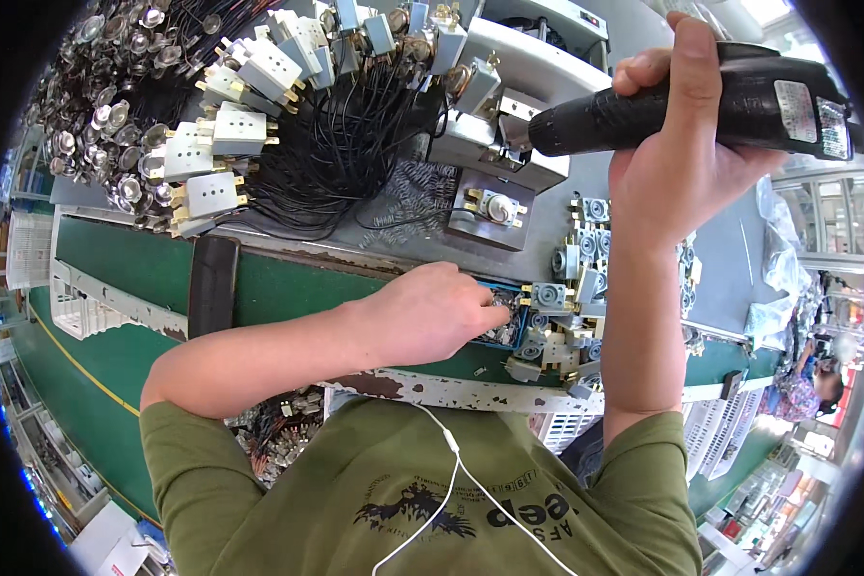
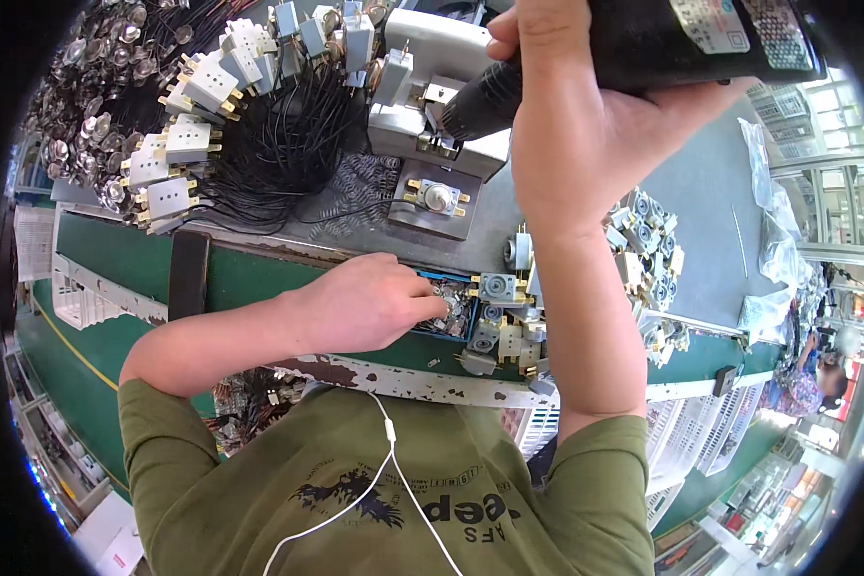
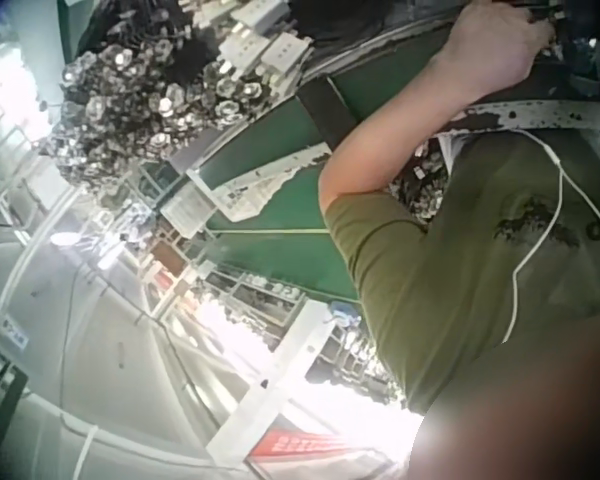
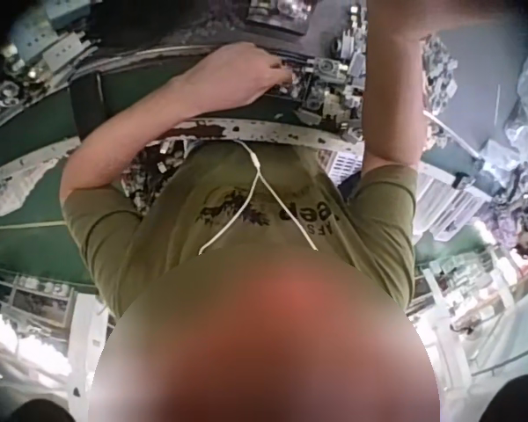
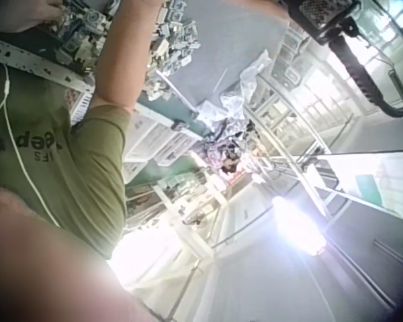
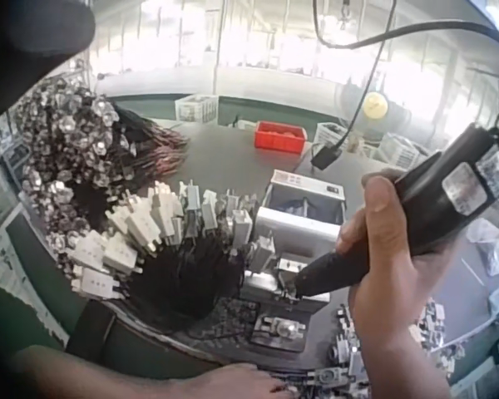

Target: Manually assemble and secure electronic components on a production line using an electric screwdriver.

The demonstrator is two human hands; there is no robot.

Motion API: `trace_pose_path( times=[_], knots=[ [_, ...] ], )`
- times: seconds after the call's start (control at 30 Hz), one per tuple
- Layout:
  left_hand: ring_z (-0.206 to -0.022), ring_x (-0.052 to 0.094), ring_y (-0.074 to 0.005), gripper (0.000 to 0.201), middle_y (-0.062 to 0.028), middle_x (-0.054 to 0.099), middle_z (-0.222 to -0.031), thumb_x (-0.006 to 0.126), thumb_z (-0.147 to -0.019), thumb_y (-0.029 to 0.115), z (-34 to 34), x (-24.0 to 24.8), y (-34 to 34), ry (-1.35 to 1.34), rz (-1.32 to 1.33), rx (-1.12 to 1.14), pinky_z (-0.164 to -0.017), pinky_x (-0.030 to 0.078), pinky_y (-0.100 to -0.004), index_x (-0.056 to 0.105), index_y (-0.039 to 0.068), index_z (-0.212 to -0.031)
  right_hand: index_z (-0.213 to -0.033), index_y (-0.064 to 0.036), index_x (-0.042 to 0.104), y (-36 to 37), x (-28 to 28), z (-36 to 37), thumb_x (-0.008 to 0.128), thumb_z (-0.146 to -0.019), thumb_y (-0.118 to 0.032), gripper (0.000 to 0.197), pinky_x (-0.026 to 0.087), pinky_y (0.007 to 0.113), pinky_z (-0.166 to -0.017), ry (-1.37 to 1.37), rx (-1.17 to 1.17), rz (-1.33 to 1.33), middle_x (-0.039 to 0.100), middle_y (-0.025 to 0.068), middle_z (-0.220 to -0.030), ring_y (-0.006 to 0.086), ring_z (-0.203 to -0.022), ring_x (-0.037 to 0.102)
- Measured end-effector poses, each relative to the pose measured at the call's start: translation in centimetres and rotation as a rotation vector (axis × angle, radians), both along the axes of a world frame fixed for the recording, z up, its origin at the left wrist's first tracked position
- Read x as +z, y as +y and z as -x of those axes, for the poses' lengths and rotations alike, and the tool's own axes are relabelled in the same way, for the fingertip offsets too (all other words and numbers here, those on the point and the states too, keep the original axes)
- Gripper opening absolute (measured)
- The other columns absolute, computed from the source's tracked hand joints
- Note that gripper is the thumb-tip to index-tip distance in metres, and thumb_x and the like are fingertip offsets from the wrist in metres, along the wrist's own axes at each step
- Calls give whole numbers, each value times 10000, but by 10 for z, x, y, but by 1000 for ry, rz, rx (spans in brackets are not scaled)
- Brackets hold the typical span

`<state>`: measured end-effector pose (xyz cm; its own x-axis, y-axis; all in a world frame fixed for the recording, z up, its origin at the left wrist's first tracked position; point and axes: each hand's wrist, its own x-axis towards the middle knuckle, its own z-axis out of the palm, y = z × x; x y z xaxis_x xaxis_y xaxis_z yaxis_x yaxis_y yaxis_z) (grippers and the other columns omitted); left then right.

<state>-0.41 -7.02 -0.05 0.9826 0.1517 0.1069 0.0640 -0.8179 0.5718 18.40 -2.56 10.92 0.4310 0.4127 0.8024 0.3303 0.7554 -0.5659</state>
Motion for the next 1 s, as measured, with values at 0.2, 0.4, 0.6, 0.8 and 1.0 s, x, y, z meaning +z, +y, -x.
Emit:
trace_pose_path(
  times=[0.2, 0.4, 0.6, 0.8, 1.0],
  knots=[
    [-871, 687, -279, 132, -95, 648, -907, 656, -849, 79, 0, -2, -2, -98, -1, 19, -776, 547, -414, 668, 53, -978, -1131, 57, 529, 7, -7, -5, 691, -968, -13, 240, 567, 344, -530, -37, 97, -66, 689, 152, -788, 186, -598, 660],
    [-878, 680, -288, 176, -101, 652, -940, 670, -838, 73, 2, 1, -3, -47, -4, 49, -781, 556, -423, 669, 37, -1011, -1057, 14, 587, -5, 3, 25, 741, -956, -63, 200, 493, 271, -514, 26, -108, 118, 648, 81, -785, 142, -551, 600],
    [-855, 681, -305, 180, -108, 647, -902, 672, -836, 78, 0, 6, -2, -75, -3, 65, -781, 558, -438, 665, 29, -1009, -1090, 11, 577, 25, -6, 26, 727, -946, -17, 210, 503, 266, -518, 442, 990, -454, 675, 86, -861, 126, -593, 624],
    [-845, 683, -308, 169, -104, 659, -870, 683, -832, 90, 1, 10, 0, -92, -21, 73, -774, 555, -440, 688, 47, -996, -1219, -49, 473, 9, 11, 26, 742, -913, 13, 412, 512, 246, -522, 123, 81, 234, 693, 77, -940, 109, -630, 635],
    [-785, 705, -335, 91, -111, 701, -807, 658, -843, 87, 6, 19, 9, -181, -42, 171, -712, 565, -469, 693, 51, -920, -1238, -17, 503, 7, 20, 14, 777, -903, -48, 434, 541, 265, -603, 26, 160, 321, 700, 72, -928, 119, -681, 653]
  ],
)
